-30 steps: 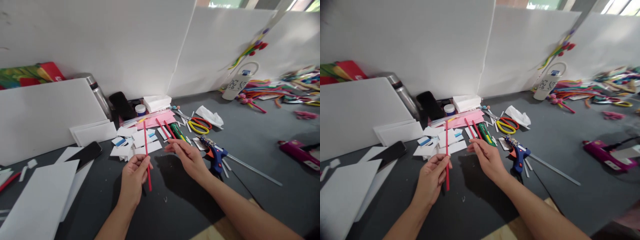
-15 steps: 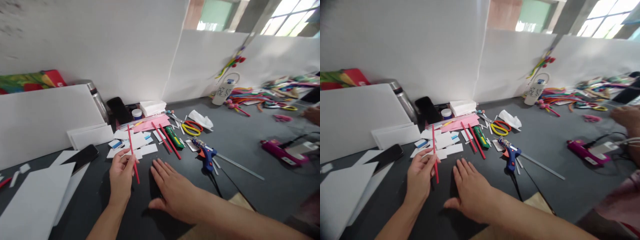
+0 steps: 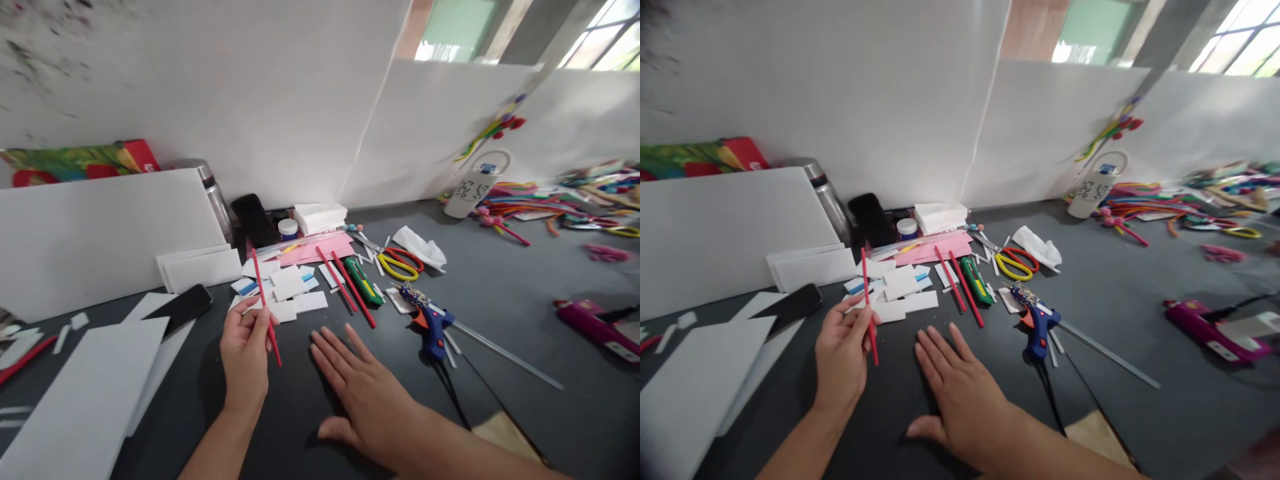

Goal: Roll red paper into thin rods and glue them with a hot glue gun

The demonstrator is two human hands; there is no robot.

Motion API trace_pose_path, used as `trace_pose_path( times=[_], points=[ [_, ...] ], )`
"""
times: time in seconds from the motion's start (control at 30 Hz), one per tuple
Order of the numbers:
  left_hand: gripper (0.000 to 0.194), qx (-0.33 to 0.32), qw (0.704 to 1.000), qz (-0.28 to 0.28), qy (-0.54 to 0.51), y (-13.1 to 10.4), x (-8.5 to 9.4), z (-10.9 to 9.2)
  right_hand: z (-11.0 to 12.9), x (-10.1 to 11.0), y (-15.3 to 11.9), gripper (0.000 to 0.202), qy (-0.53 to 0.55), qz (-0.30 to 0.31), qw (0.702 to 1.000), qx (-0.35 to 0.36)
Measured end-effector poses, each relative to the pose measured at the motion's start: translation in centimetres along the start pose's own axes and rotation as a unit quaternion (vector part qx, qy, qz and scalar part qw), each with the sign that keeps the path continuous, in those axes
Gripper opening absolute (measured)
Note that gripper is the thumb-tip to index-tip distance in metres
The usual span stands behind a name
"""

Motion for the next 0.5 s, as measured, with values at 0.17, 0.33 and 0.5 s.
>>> trace_pose_path(
  times=[0.17,0.33,0.5],
  points=[
    [0.034,-0.028,1.000,-0.007,-0.002,0.2,0.4,-0.6,4.7,-3.1,0.6,0.048,-0.009,-0.016,0.988,0.154],
    [0.033,-0.021,0.999,-0.029,-0.040,0.4,0.7,-1.9,2.4,-3.0,0.7,0.064,0.016,0.015,0.995,0.094],
    [0.028,-0.073,0.991,-0.049,-0.101,0.4,1.3,-8.1,1.7,-0.6,1.7,0.083,0.000,-0.056,0.998,0.015]
  ],
)
Point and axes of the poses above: each hand's wrist, its own y-axis towards the middle knuckle, its own x-axis out of the back of the hand, z = x × y, the point moved 8 cm from there along y, towards the middle knuckle, and after that the axes turned 10 degrees about y, right-handed, at the moved point
